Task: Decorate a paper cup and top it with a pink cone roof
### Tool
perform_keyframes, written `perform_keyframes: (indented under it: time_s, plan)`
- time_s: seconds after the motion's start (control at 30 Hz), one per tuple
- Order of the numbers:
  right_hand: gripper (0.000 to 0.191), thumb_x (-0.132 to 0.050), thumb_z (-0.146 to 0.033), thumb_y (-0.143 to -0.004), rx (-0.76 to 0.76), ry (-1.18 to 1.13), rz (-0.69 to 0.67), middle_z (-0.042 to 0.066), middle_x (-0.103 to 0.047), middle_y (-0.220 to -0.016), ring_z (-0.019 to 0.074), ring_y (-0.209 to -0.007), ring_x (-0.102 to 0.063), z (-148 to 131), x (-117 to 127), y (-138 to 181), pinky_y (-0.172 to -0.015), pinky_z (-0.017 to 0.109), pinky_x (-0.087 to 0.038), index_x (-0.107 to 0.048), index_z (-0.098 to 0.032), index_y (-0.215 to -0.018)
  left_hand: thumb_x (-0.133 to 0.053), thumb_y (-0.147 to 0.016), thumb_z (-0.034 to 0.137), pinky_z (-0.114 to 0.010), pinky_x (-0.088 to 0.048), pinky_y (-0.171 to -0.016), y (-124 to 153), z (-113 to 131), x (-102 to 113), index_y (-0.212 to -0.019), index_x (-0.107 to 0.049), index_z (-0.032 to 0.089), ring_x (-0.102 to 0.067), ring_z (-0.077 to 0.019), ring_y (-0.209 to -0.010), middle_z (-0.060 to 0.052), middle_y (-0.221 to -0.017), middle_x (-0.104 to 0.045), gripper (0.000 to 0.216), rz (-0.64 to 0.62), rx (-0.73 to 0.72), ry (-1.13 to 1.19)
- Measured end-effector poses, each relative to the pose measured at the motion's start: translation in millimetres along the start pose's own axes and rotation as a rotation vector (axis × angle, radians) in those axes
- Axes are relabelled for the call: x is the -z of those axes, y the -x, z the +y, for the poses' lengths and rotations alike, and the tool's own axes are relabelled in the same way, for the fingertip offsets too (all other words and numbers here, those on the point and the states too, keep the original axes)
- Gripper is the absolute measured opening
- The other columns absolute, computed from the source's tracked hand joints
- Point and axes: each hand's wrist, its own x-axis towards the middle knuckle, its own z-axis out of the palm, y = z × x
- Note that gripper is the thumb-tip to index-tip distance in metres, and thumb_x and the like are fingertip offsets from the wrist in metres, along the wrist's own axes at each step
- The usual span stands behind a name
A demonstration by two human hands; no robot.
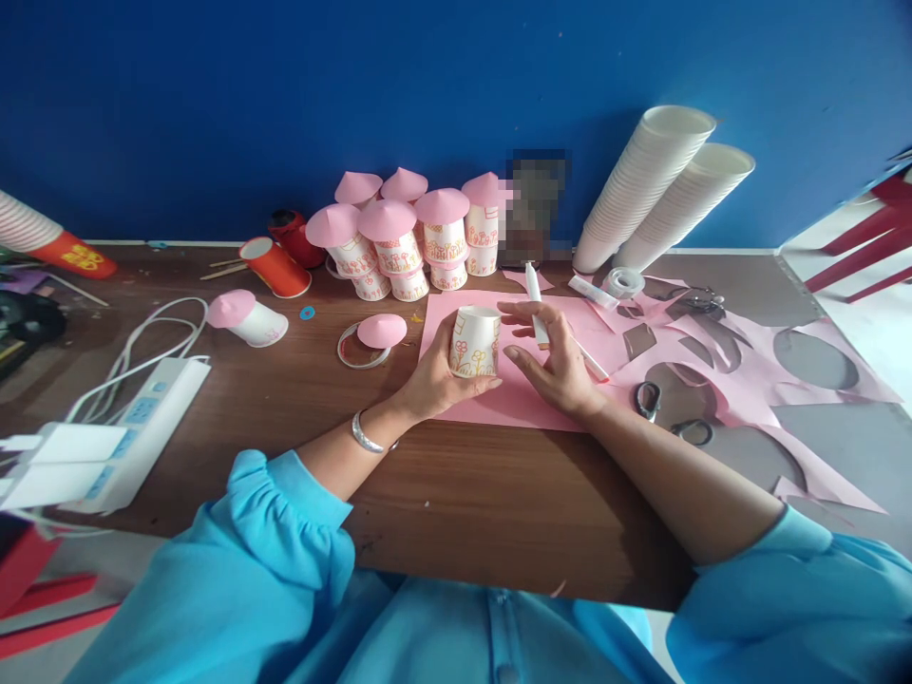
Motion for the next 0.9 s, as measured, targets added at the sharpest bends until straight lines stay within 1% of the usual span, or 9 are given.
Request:
perform_keyframes:
  time_s: [0.07, 0.2, 0.27, 0.47, 0.63, 0.7, 0.8, 0.9]
  plan:
    - [0.048, -0.068, -0.045, -0.1, 0.013, 0.003, -0.003, 0.012, -0.066, -0.14, 0.0285, -0.119, -0.07, 0, 0, 0, -0.092, 0.05, -0.061, -0.049, -0.031, -0.142, -0.093, -0.072, 0.039, -0.045, -0.059, -0.094, 0, -2, 0, -0.144, -0.039, 0.024, -0.068, -0.0248, -0.103, -0.008, -0.116, -0.067, 0.091, -0.013, -0.004, -0.029]
    - [0.052, -0.072, -0.046, -0.097, 0.037, -0.017, -0.008, 0.012, -0.065, -0.14, 0.029, -0.121, -0.069, 3, -1, 0, -0.092, 0.049, -0.063, -0.049, -0.03, -0.141, -0.094, -0.071, 0.037, -0.048, -0.053, -0.107, 0, -5, 0, -0.147, -0.037, 0.025, -0.061, -0.0314, -0.127, -0.015, -0.14, -0.059, 0.096, -0.01, -0.06, -0.089]
    - [0.054, -0.073, -0.047, -0.096, 0.031, -0.028, -0.021, 0.013, -0.064, -0.141, 0.0292, -0.122, -0.068, 4, -1, 1, -0.093, 0.049, -0.063, -0.048, -0.03, -0.142, -0.093, -0.072, 0.037, -0.048, -0.052, -0.111, -1, -6, -1, -0.148, -0.036, 0.025, -0.058, -0.0329, -0.135, -0.016, -0.147, -0.056, 0.095, -0.016, -0.084, -0.103]
    - [0.058, -0.073, -0.048, -0.096, 0.012, -0.015, -0.056, 0.014, -0.062, -0.145, 0.0305, -0.128, -0.065, 5, -2, 2, -0.098, 0.051, -0.062, -0.046, -0.03, -0.144, -0.093, -0.073, 0.037, -0.048, -0.05, -0.112, -1, -7, 0, -0.147, -0.038, 0.023, -0.057, -0.0335, -0.136, -0.018, -0.149, -0.054, 0.093, -0.016, -0.096, -0.169]
    - [0.055, -0.069, -0.051, -0.098, -0.009, -0.003, -0.067, 0.013, -0.062, -0.144, 0.0298, -0.124, -0.066, 7, -2, 2, -0.098, 0.051, -0.062, -0.046, -0.03, -0.144, -0.094, -0.071, 0.038, -0.049, -0.049, -0.113, -2, -7, 1, -0.147, -0.04, 0.023, -0.058, -0.0333, -0.134, -0.017, -0.147, -0.057, 0.095, -0.003, -0.106, -0.189]
    - [0.059, -0.069, -0.056, -0.097, -0.018, -0.012, -0.081, 0.014, -0.062, -0.143, 0.0296, -0.121, -0.067, 8, -2, 2, -0.097, 0.051, -0.061, -0.045, -0.03, -0.145, -0.095, -0.07, 0.039, -0.05, -0.049, -0.113, -2, -8, 0, -0.148, -0.039, 0.023, -0.059, -0.0337, -0.135, -0.018, -0.148, -0.056, 0.097, 0.009, -0.106, -0.187]
    - [0.071, -0.07, -0.063, -0.093, -0.027, -0.034, -0.104, 0.015, -0.061, -0.144, 0.0302, -0.118, -0.066, 10, -4, 3, -0.096, 0.052, -0.061, -0.041, -0.03, -0.148, -0.095, -0.071, 0.04, -0.051, -0.049, -0.113, -2, -8, -1, -0.148, -0.039, 0.022, -0.057, -0.0355, -0.138, -0.02, -0.15, -0.055, 0.097, 0.021, -0.107, -0.184]
    - [0.077, -0.074, -0.065, -0.089, -0.062, -0.023, -0.121, 0.014, -0.059, -0.145, 0.0303, -0.117, -0.066, 10, -5, 5, -0.096, 0.053, -0.061, -0.039, -0.031, -0.15, -0.095, -0.07, 0.038, -0.053, -0.048, -0.116, -2, -5, -3, -0.149, -0.036, 0.021, -0.056, -0.0373, -0.141, -0.022, -0.153, -0.053, 0.1, 0.025, -0.127, -0.227]
